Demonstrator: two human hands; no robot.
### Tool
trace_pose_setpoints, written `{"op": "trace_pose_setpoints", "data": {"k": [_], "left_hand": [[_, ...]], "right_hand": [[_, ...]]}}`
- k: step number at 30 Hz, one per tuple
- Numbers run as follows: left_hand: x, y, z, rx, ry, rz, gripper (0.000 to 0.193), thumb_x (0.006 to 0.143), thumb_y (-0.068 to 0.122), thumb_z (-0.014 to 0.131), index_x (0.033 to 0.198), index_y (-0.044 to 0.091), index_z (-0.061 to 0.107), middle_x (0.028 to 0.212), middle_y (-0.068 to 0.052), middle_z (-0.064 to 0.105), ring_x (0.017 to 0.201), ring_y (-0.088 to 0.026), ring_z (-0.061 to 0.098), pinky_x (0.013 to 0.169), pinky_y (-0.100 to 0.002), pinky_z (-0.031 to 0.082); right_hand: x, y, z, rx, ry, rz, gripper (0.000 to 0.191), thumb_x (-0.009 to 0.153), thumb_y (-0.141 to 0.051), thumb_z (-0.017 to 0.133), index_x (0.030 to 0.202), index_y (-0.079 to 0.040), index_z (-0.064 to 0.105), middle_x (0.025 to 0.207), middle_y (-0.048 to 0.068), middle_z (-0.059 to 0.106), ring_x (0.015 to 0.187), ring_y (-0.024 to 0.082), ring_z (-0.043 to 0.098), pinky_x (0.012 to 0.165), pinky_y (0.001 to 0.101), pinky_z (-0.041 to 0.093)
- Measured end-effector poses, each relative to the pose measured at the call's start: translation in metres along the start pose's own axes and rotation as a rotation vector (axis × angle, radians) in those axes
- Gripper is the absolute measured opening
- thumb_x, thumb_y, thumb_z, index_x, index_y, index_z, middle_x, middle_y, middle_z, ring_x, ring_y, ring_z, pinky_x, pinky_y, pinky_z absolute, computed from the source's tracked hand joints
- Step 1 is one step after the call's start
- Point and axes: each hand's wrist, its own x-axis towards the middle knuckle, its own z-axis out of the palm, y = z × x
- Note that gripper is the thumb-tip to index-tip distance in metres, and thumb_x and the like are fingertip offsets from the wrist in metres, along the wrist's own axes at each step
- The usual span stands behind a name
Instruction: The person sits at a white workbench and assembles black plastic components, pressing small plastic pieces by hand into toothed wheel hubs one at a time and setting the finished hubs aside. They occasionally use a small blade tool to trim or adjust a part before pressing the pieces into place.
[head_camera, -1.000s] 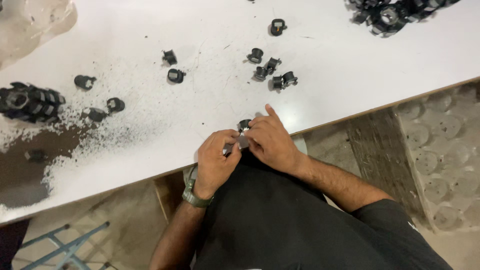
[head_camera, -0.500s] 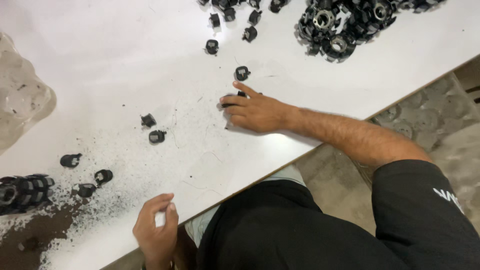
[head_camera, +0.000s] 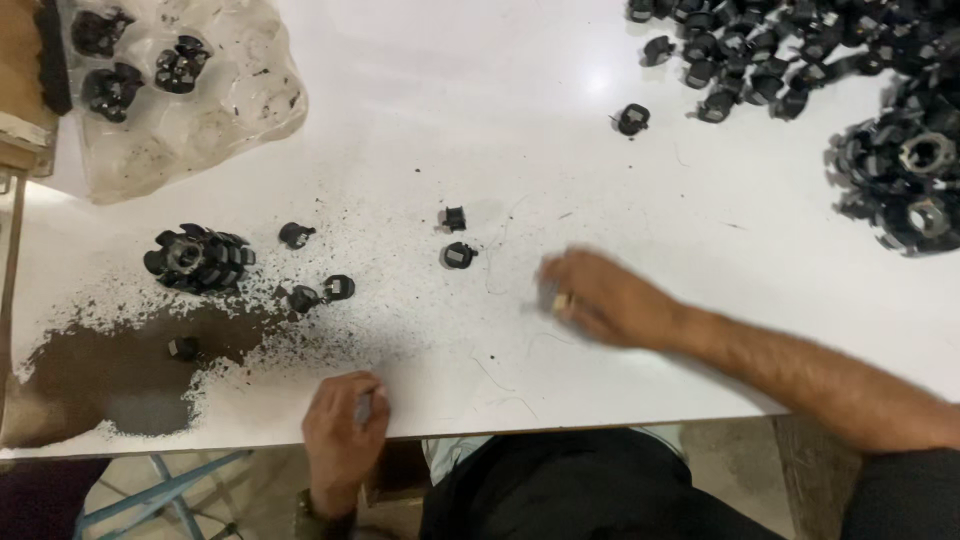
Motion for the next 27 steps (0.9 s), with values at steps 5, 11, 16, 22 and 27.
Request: {"op": "trace_pose_setpoints", "data": {"k": [5,11,16,22,27], "left_hand": [[0.016,0.018,0.02,0.205,-0.035,0.028,0.011,0.077,0.007,0.07,0.087,0.006,0.064,0.107,-0.013,0.07,0.106,-0.036,0.067,0.092,-0.045,0.051],[0.025,0.004,0.027,0.212,0.005,-0.001,0.012,0.078,0.015,0.071,0.088,0.009,0.067,0.109,-0.013,0.068,0.109,-0.035,0.064,0.096,-0.051,0.048],[0.022,-0.015,0.04,0.268,-0.088,-0.06,0.013,0.072,0.022,0.073,0.08,0.013,0.067,0.1,-0.011,0.068,0.104,-0.036,0.066,0.095,-0.056,0.047],[0.03,-0.012,0.041,0.278,-0.054,-0.068,0.013,0.067,0.02,0.071,0.078,0.013,0.066,0.096,-0.01,0.068,0.1,-0.036,0.066,0.094,-0.056,0.047],[0.03,0.009,0.025,0.213,-0.067,-0.039,0.014,0.076,0.013,0.069,0.088,0.008,0.065,0.109,-0.014,0.065,0.11,-0.037,0.06,0.095,-0.054,0.045]], "right_hand": [[-0.005,-0.043,0.012,0.04,-0.188,-0.028,0.011,0.099,-0.021,0.062,0.101,-0.011,0.059,0.121,0.013,0.062,0.13,0.031,0.057,0.119,0.0607,0.032],[0.014,0.005,0.011,0.09,-0.056,0.078,0.013,0.098,-0.016,0.067,0.102,-0.006,0.059,0.114,0.012,0.061,0.119,0.03,0.059,0.113,0.0527,0.041],[0.028,0.009,0.003,0.156,-0.054,0.099,0.012,0.097,-0.012,0.069,0.1,-0.007,0.059,0.108,0.011,0.06,0.109,0.031,0.059,0.1,0.0477,0.046],[0.035,0.007,-0.006,0.184,-0.095,0.103,0.015,0.095,-0.009,0.072,0.1,-0.007,0.058,0.107,0.011,0.06,0.109,0.031,0.06,0.099,0.0471,0.046],[0.02,0.006,0.004,0.18,-0.01,0.029,0.02,0.094,-0.009,0.072,0.107,-0.007,0.058,0.111,0.013,0.061,0.117,0.033,0.061,0.1,0.0475,0.046]]}}
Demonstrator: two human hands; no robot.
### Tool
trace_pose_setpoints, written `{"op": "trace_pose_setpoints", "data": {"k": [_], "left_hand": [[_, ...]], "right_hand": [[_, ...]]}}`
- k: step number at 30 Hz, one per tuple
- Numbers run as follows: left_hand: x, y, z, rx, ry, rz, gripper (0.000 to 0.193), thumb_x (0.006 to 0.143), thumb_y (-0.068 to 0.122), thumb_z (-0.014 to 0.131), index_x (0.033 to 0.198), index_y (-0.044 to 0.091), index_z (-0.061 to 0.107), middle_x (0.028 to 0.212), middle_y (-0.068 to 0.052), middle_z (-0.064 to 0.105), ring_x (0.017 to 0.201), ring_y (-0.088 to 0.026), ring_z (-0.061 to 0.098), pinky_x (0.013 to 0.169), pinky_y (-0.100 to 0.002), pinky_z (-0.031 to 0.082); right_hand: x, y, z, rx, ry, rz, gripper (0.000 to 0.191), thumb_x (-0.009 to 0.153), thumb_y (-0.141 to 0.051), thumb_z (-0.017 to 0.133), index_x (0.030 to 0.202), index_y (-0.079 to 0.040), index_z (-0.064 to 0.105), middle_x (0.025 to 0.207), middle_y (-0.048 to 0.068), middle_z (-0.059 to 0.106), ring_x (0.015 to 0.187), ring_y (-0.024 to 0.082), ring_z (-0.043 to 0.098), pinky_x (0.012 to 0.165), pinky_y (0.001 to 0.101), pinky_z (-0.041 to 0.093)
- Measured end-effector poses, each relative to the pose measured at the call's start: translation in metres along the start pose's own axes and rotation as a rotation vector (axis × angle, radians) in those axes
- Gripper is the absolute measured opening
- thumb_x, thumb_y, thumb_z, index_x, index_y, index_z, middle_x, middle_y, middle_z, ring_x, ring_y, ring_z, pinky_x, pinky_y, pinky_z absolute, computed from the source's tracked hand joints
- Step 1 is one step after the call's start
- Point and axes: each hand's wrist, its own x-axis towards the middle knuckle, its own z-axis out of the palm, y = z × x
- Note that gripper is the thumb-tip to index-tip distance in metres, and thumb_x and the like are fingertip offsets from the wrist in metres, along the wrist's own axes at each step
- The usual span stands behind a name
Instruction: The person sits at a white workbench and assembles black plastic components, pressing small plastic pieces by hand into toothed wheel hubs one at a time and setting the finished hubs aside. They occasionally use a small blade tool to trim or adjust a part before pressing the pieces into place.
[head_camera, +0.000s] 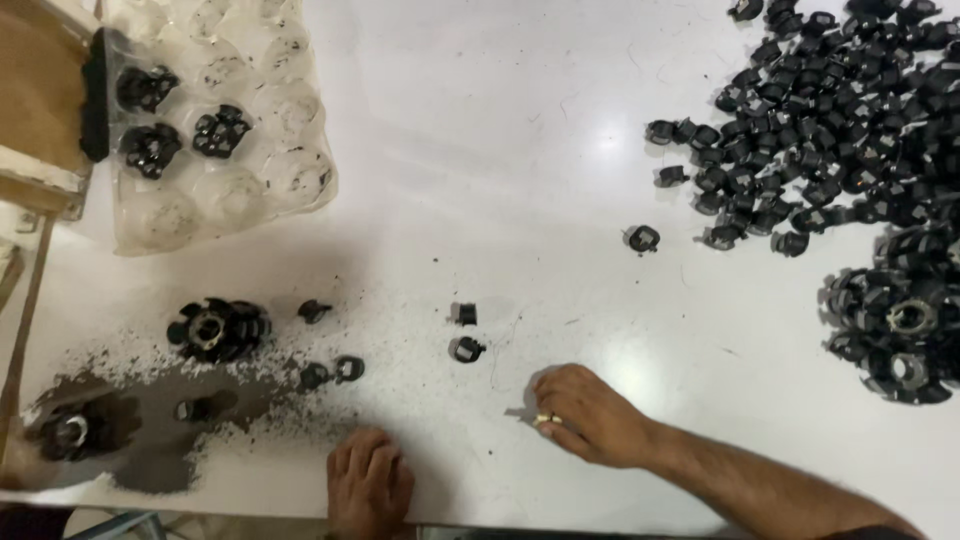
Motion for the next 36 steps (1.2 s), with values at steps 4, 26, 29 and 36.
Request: {"op": "trace_pose_setpoints", "data": {"k": [4,26,29,36], "left_hand": [[-0.004,0.002,-0.011,-0.058,0.013,-0.004,0.014,0.079,0.009,0.072,0.089,0.006,0.063,0.111,-0.015,0.064,0.111,-0.037,0.059,0.098,-0.052,0.044],[0.108,-0.027,-0.074,-0.102,0.007,-0.086,0.085,0.093,0.067,0.068,0.153,0.009,0.05,0.165,-0.026,0.026,0.151,-0.047,0.022,0.119,-0.063,0.023],[0.135,-0.01,-0.056,-0.07,-0.145,-0.085,0.081,0.093,0.072,0.062,0.153,0.019,0.053,0.167,-0.019,0.029,0.154,-0.043,0.024,0.125,-0.063,0.02],[0.15,0.082,0.004,0.037,-0.145,-0.058,0.043,0.098,0.048,0.056,0.132,0.024,0.067,0.152,-0.016,0.046,0.146,-0.05,0.032,0.113,-0.068,0.033]], "right_hand": [[-0.001,-0.003,0.008,-0.144,0.022,-0.018,0.021,0.09,-0.009,0.073,0.106,-0.006,0.06,0.112,0.011,0.064,0.114,0.032,0.061,0.097,0.0472,0.048],[-0.046,-0.116,0.106,0.082,0.214,0.143,0.005,0.101,-0.011,0.061,0.099,-0.009,0.057,0.132,0.011,0.067,0.132,0.029,0.063,0.125,0.052,0.036],[-0.077,-0.101,0.077,0.056,0.406,0.215,0.007,0.103,-0.013,0.058,0.104,-0.006,0.059,0.124,0.013,0.07,0.119,0.025,0.067,0.11,0.0436,0.049],[-0.103,-0.088,0.07,0.184,0.588,0.364,0.016,0.111,-0.019,0.057,0.115,-0.003,0.057,0.126,0.013,0.067,0.111,0.014,0.063,0.095,0.0282,0.049]]}}
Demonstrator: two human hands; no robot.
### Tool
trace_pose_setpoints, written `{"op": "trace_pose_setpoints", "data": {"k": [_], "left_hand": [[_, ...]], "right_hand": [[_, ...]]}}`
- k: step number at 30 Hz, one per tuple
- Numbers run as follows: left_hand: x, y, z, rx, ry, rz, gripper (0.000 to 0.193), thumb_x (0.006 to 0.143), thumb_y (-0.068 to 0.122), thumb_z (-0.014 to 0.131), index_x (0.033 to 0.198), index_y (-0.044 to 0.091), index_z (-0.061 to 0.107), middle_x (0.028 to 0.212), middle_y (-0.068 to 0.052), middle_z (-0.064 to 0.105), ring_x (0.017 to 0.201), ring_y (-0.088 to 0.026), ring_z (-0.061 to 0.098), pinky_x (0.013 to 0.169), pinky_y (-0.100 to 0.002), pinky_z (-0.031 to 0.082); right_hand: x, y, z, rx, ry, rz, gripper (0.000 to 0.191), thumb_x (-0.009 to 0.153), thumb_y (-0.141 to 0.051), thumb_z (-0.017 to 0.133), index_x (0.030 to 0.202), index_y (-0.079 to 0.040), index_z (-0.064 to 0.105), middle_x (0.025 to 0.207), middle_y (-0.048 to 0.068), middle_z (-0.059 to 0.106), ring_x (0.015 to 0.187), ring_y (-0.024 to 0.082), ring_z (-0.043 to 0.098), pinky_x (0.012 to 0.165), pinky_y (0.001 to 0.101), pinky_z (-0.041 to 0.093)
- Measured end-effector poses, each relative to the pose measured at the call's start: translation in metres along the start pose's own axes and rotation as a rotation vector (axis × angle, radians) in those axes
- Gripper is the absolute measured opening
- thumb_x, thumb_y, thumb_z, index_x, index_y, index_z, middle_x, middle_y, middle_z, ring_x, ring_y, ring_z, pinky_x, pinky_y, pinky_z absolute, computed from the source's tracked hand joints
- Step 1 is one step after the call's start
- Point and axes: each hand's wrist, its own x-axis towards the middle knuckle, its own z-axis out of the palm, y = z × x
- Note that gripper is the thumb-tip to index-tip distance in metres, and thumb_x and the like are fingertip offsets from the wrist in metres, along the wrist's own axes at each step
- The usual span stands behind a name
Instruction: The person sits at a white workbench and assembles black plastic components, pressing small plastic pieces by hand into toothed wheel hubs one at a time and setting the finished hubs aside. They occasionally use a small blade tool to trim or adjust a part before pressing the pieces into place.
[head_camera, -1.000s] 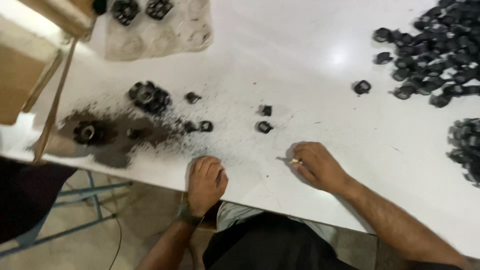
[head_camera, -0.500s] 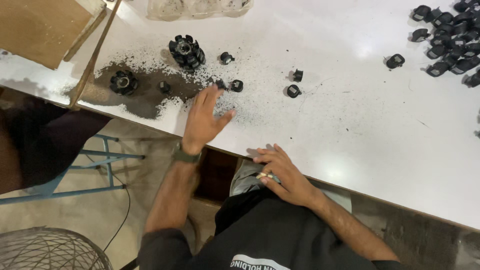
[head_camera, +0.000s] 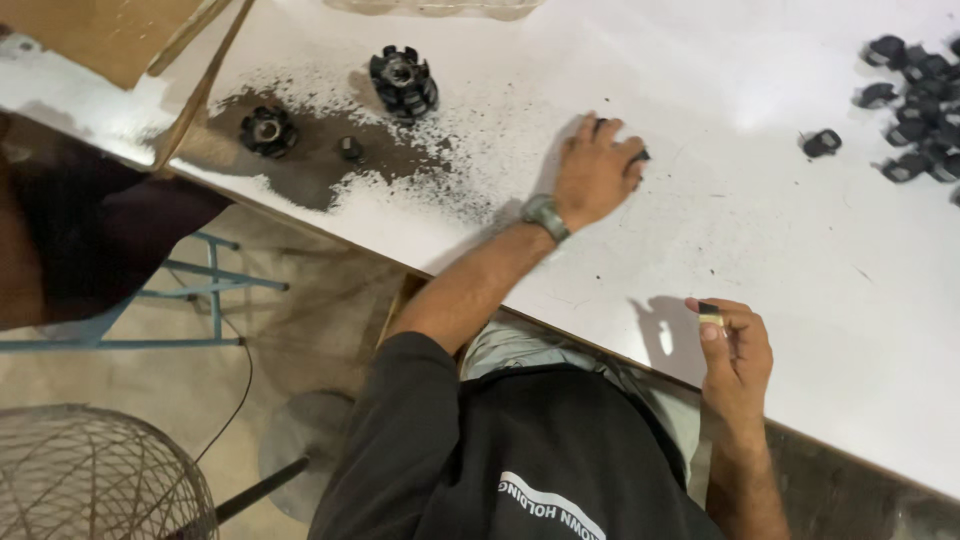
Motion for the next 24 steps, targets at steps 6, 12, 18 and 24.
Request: {"op": "trace_pose_setpoints", "data": {"k": [6,12,18,24], "left_hand": [[-0.028,-0.019,-0.015,-0.107,0.205,0.111,0.045,0.097,0.046,0.061,0.131,0.016,0.067,0.146,-0.018,0.054,0.14,-0.039,0.045,0.113,-0.059,0.038],[-0.099,-0.173,-0.096,0.144,0.731,-0.325,0.032,0.099,0.036,0.068,0.11,0.006,0.07,0.12,-0.018,0.066,0.115,-0.033,0.058,0.094,-0.047,0.05],[-0.111,-0.202,-0.102,0.098,0.332,-0.378,0.041,0.107,0.042,0.062,0.127,0.006,0.064,0.142,-0.017,0.055,0.139,-0.038,0.047,0.113,-0.052,0.043],[-0.1,-0.079,-0.047,0.058,-0.082,-0.211,0.104,0.082,0.077,0.065,0.157,0.012,0.033,0.165,-0.023,0.019,0.153,-0.045,0.014,0.118,-0.068,0.016]], "right_hand": [[0.003,-0.003,0.011,0.059,0.024,0.029,0.017,0.113,-0.019,0.058,0.116,-0.003,0.055,0.127,0.013,0.066,0.121,0.016,0.064,0.105,0.0305,0.049],[0.006,0.012,0.007,0.091,-0.007,0.069,0.017,0.112,-0.02,0.058,0.115,-0.004,0.055,0.124,0.012,0.069,0.118,0.015,0.064,0.103,0.0289,0.048],[0.008,0.013,0.014,-0.001,-0.067,0.056,0.017,0.111,-0.02,0.058,0.115,-0.003,0.059,0.123,0.01,0.07,0.104,0.01,0.059,0.093,0.0262,0.048],[0.013,-0.008,0.017,-0.052,-0.002,0.032,0.018,0.109,-0.019,0.057,0.112,-0.002,0.059,0.121,0.009,0.07,0.106,0.011,0.061,0.091,0.0265,0.049]]}}
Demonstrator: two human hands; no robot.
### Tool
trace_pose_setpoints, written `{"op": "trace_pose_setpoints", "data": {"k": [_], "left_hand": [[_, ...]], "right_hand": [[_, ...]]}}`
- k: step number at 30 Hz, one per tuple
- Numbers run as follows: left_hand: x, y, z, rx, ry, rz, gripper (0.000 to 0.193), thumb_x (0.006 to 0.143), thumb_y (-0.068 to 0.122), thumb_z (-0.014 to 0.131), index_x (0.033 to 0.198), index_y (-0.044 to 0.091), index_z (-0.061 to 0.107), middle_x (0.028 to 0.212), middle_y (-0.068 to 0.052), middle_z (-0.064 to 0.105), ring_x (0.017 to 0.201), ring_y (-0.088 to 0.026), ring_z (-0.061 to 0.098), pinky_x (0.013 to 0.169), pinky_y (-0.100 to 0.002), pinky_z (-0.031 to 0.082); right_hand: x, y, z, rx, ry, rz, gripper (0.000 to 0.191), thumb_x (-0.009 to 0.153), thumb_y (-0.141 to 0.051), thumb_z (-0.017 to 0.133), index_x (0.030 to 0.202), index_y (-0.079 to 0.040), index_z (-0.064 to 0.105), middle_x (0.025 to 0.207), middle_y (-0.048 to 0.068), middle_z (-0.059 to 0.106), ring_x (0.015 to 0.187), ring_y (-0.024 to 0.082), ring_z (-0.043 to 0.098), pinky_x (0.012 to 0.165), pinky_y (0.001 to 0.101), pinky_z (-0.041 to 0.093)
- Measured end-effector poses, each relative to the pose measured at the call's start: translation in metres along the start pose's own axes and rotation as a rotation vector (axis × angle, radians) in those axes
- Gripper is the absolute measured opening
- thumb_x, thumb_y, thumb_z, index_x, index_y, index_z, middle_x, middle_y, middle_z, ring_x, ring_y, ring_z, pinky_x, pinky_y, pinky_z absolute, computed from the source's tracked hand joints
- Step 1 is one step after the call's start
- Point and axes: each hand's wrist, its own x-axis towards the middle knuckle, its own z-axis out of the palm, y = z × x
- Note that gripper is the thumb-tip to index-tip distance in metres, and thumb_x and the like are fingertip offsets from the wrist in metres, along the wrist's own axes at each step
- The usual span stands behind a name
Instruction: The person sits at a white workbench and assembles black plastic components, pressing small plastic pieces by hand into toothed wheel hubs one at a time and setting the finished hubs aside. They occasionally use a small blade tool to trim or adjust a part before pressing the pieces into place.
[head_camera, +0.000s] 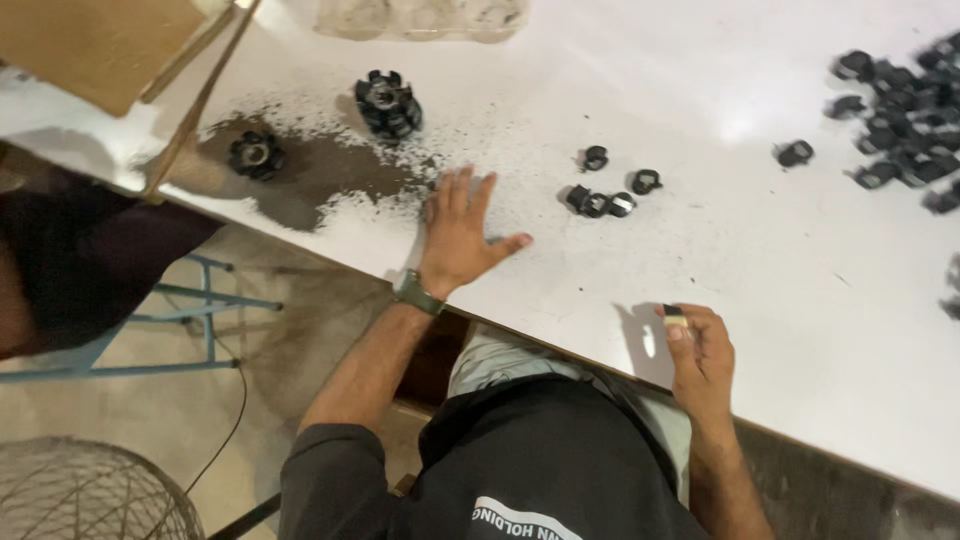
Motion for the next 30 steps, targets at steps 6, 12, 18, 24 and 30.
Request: {"op": "trace_pose_setpoints", "data": {"k": [6,12,18,24,30], "left_hand": [[0.035,0.101,0.019,0.065,-0.167,0.234,0.113,0.076,0.078,0.069,0.16,0.018,0.023,0.164,-0.024,0.01,0.15,-0.049,0.008,0.111,-0.075,0.019],[0.08,0.145,0.024,0.168,0.029,0.297,0.052,0.105,0.046,0.058,0.152,0.026,0.047,0.172,-0.016,0.026,0.156,-0.046,0.02,0.118,-0.07,0.028],[0.113,0.098,-0.017,0.053,0.107,0.288,0.07,0.099,0.062,0.053,0.152,0.017,0.046,0.164,-0.015,0.026,0.152,-0.037,0.023,0.12,-0.065,0.016],[0.09,-0.06,-0.105,-0.066,0.879,-0.192,0.075,0.097,0.052,0.075,0.149,0.003,0.051,0.156,-0.018,0.047,0.149,-0.037,0.042,0.127,-0.054,0.031],[0.078,-0.101,-0.095,-1.165,0.26,-0.203,0.1,0.089,0.082,0.043,0.154,0.007,0.05,0.158,-0.017,0.047,0.147,-0.029,0.038,0.12,-0.05,0.022]], "right_hand": [[0.075,-0.035,0.019,0.105,0.172,-0.015,0.022,0.111,-0.022,0.053,0.122,-0.002,0.057,0.126,0.005,0.062,0.115,0.012,0.057,0.102,0.0289,0.047],[0.187,-0.072,0.068,0.538,0.187,0.147,0.015,0.107,-0.023,0.055,0.102,-0.009,0.054,0.1,-0.001,0.06,0.09,0.009,0.05,0.084,0.0286,0.046],[0.198,-0.075,0.083,0.427,0.29,0.008,0.016,0.113,-0.022,0.056,0.105,-0.008,0.054,0.102,0.0,0.053,0.095,0.011,0.043,0.089,0.0322,0.042],[0.116,-0.056,0.051,0.2,0.028,0.406,0.018,0.106,-0.029,0.046,0.107,-0.013,0.053,0.128,0.013,0.061,0.115,0.022,0.057,0.1,0.0416,0.049],[0.036,-0.063,0.125,0.174,-0.764,-0.12,0.022,0.109,-0.029,0.047,0.104,-0.008,0.053,0.128,0.013,0.061,0.118,0.026,0.064,0.103,0.0405,0.053]]}}
